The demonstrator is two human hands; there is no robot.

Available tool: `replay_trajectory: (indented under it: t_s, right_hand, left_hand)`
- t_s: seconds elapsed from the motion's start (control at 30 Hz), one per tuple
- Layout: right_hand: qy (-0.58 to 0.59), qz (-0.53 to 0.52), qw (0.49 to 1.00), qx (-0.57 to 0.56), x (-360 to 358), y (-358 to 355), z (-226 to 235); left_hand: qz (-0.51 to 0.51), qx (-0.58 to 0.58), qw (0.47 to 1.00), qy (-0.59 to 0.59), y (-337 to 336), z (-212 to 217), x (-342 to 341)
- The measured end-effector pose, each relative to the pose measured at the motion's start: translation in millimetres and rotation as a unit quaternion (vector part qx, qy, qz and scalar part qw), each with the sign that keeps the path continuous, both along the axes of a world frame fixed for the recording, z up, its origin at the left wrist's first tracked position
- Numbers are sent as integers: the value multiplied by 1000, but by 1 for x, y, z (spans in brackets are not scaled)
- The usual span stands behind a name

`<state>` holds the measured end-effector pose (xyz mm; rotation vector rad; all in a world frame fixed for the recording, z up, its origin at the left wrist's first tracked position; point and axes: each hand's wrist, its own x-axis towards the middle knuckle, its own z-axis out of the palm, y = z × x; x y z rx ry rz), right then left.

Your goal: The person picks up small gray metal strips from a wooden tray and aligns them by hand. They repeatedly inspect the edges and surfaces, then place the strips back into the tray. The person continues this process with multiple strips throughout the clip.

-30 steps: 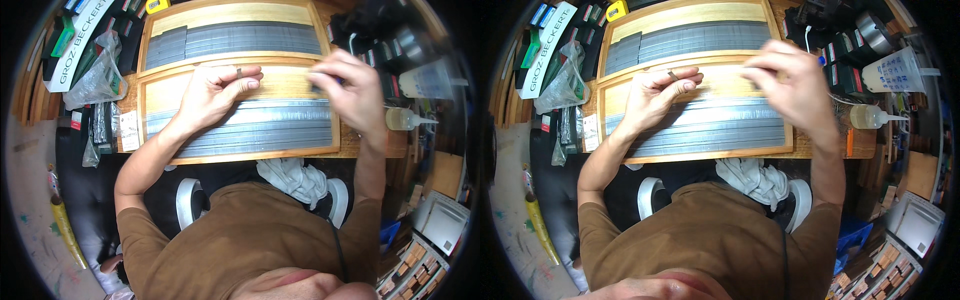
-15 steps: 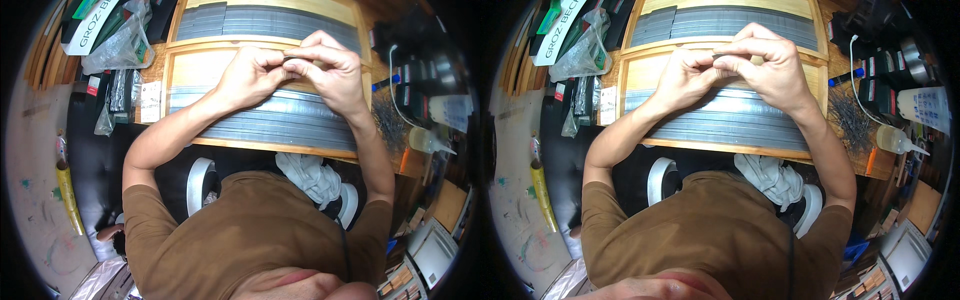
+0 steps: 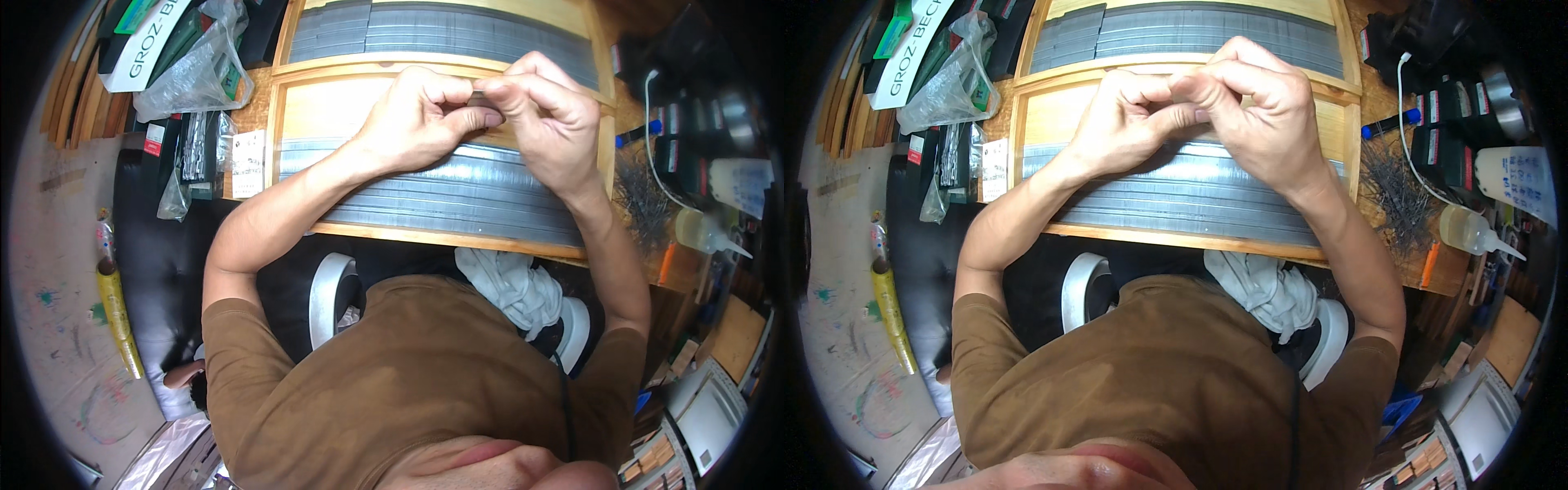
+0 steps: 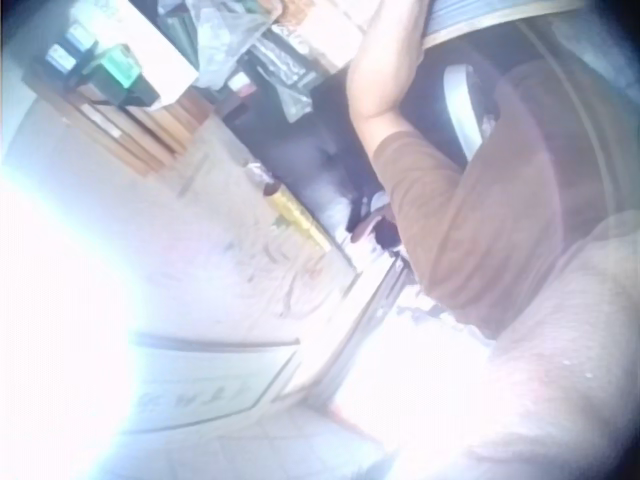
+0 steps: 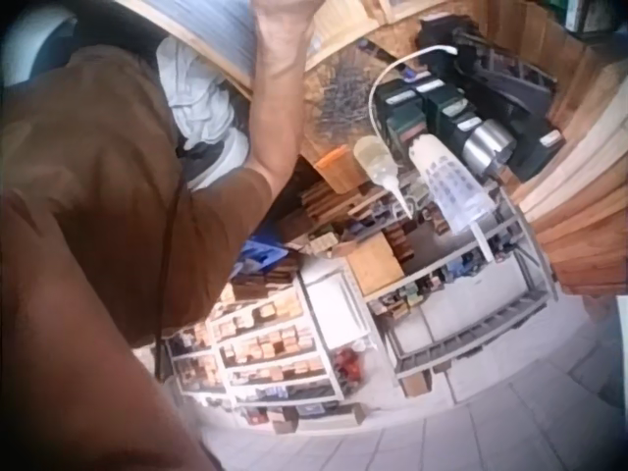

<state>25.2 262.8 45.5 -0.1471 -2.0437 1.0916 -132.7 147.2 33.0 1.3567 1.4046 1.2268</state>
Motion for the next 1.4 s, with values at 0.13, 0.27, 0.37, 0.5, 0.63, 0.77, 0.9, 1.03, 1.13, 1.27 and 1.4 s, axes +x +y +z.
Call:
replay_trajectory:
  t_s: [0.13,0.27,0.37,0.5,0.63,0.77,0.9,1.03,1.13,1.27,1.4]
  right_hand:
    - [-6,-19,998,-57,10,0,9]
    - [-10,17,995,93,15,14,9]
    - [-8,34,996,84,12,11,9]
    - [-22,19,999,36,10,2,6]
    - [-50,40,994,-93,12,5,-2]
    - [-40,72,988,-133,11,6,-4]
    - [-41,89,985,-141,10,9,-5]
    - [-39,89,984,-147,10,7,-3]
    - [-40,62,989,-129,9,3,-3]
    - [-30,59,989,-129,8,1,-8]
    - [-32,52,990,-130,6,0,-8]
  left_hand:
    - [-20,-80,992,97,-1,13,-4]
    - [-3,-66,995,79,-1,11,-1]
    - [8,-30,999,24,-2,4,3]
    - [25,-2,999,28,-3,-4,5]
    - [16,-2,999,30,-3,-2,5]
    - [5,31,999,-39,-4,-1,9]
    - [-2,8,1000,-9,-4,6,6]
    - [0,10,1000,-11,-3,6,6]
    - [-3,3,1000,-12,-2,5,5]
    - [-1,-7,1000,23,-3,5,4]
    - [3,0,1000,25,-3,-1,3]
